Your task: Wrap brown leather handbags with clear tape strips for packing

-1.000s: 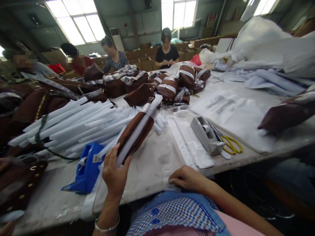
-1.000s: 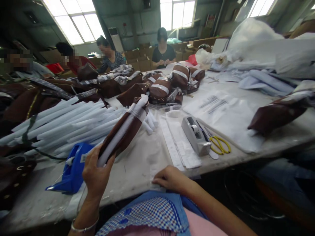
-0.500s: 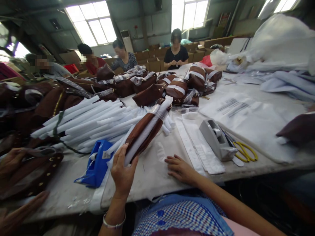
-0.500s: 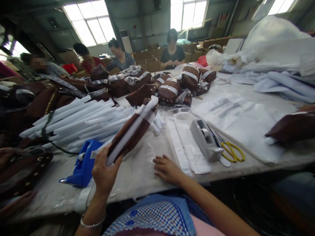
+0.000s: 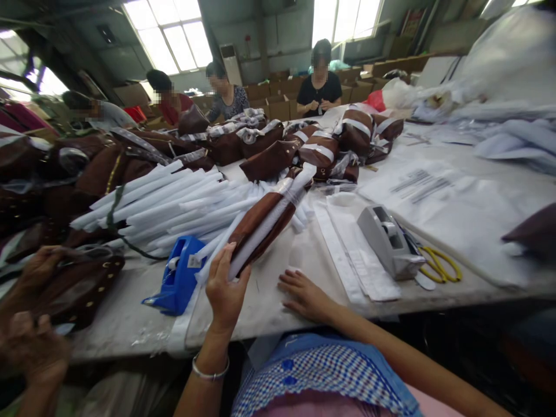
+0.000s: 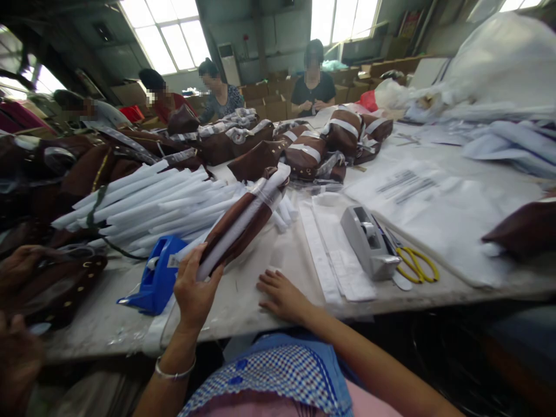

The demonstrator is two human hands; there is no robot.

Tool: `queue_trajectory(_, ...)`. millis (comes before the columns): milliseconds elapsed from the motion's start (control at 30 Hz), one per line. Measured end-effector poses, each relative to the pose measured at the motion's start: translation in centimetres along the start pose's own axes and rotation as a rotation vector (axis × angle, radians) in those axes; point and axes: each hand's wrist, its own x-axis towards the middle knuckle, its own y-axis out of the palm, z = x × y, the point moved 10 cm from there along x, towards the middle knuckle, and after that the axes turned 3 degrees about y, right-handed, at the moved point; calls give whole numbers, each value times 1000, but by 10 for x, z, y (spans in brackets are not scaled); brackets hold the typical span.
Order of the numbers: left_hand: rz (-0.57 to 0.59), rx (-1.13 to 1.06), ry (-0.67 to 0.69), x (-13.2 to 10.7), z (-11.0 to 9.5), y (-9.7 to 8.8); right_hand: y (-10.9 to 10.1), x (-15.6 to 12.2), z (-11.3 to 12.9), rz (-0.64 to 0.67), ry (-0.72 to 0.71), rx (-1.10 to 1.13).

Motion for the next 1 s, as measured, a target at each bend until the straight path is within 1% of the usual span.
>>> queue_trajectory(33, 1, -5, 5, -1, 0, 0, 5, -2, 9, 71, -95, 52)
queue_trajectory(67, 1, -11, 10, -1, -1, 0, 6, -5, 16, 106, -166, 102)
queue_trajectory(100, 4, -17, 13, -2, -1, 0, 3, -8, 19, 96, -201, 138)
queue_trajectory(133, 7, -21, 18, -3, -1, 1, -3, -9, 18, 40, -196, 149)
queue_trajectory(167, 10, -24, 23, -4, -2, 1, -10, -9, 14, -49, -159, 132)
queue_trajectory(233, 14, -24, 33, -7, -2, 2, -20, -10, 3, -230, -40, 39)
queue_trajectory(267, 16, -24, 37, -8, -3, 2, -22, -10, -2, -290, 17, -10)
queue_trajectory(333, 15, -24, 43, -10, -3, 3, -19, -5, -10, -339, 96, -71)
queue_trajectory(400, 13, -23, 46, -11, -3, 3, -15, 4, -13, -329, 103, -91)
queue_trajectory(433, 11, -22, 47, -11, -2, 3, -13, 10, -13, -308, 77, -93)
queue_trajectory(500, 7, -21, 53, -11, -2, 2, -8, 19, -6, -219, -32, -86)
queue_trajectory(567, 1, -21, 55, -10, -1, 0, -5, 23, 0, -137, -138, -71)
queue_trajectory(600, -1, -24, 56, -9, -1, 0, -7, 23, 0, -130, -149, -61)
queue_trajectory(633, -1, -28, 56, -9, 0, -1, -11, 24, -3, -155, -118, -53)
queue_trajectory(733, 3, -43, 49, -8, 1, -1, -32, 29, -28, -324, 102, -48)
queue_trajectory(800, 2, -42, 50, -8, 2, -1, -42, 37, -43, -385, 224, -75)
queue_trajectory(867, -3, -36, 53, -9, 3, -1, -48, 50, -56, -377, 306, -121)
queue_trajectory(1000, -7, -32, 56, -10, 5, 0, -47, 72, -72, -228, 406, -226)
